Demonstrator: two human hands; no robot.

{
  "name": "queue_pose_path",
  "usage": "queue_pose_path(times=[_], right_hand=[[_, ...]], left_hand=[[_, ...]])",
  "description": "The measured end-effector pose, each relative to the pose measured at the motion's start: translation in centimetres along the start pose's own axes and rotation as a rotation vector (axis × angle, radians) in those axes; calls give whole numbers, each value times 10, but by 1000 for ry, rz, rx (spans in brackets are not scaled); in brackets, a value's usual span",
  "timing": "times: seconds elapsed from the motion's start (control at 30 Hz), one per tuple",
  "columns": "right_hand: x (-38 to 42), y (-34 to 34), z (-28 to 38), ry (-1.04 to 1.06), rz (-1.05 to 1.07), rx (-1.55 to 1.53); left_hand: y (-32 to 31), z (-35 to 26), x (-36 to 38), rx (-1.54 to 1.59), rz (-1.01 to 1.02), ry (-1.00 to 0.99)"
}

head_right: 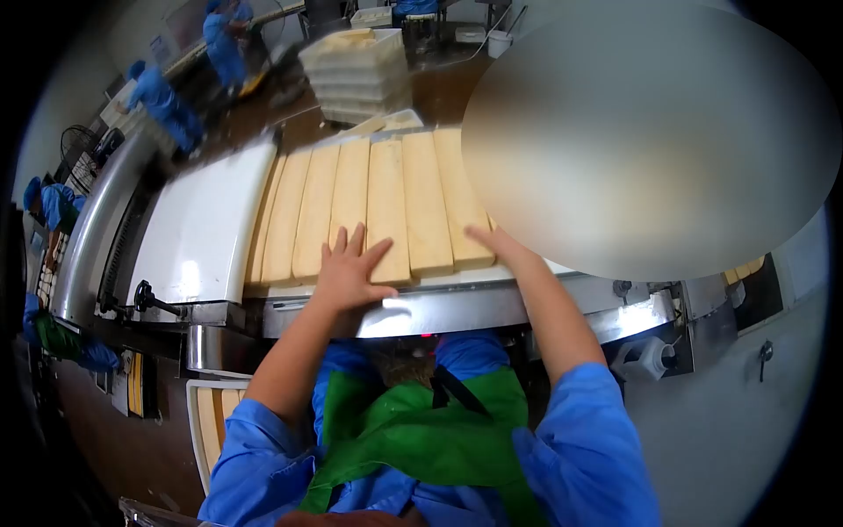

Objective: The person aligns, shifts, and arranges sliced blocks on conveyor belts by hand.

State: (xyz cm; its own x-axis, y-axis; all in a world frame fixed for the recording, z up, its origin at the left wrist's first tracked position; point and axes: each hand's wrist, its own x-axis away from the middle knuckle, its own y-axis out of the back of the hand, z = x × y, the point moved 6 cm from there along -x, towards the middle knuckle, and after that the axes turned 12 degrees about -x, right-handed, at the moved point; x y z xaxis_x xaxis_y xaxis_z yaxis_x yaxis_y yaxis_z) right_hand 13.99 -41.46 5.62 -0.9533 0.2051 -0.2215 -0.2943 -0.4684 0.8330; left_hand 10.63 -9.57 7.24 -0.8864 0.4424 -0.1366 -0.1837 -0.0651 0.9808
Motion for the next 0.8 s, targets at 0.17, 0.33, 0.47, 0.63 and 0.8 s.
queue_pose_path(times=[0.17, 0.33, 0.47, 0.63, 0.8], right_hand=[[52, -22, 73, 539, 176, 113], [43, -23, 77, 485, 112, 139], [31, 4, 32, 414, 101, 16], [6, 118, -144, -25, -367, 273], [33, 171, -231, -727, -237, 314]], left_hand=[[2, -12, -16, -52, 74, 37], [3, -4, -36, -49, 110, 117], [-6, 6, -34, -25, 116, 49], [-8, 12, -30, -9, 115, 58], [-1, 13, -25, -37, 82, 97]])
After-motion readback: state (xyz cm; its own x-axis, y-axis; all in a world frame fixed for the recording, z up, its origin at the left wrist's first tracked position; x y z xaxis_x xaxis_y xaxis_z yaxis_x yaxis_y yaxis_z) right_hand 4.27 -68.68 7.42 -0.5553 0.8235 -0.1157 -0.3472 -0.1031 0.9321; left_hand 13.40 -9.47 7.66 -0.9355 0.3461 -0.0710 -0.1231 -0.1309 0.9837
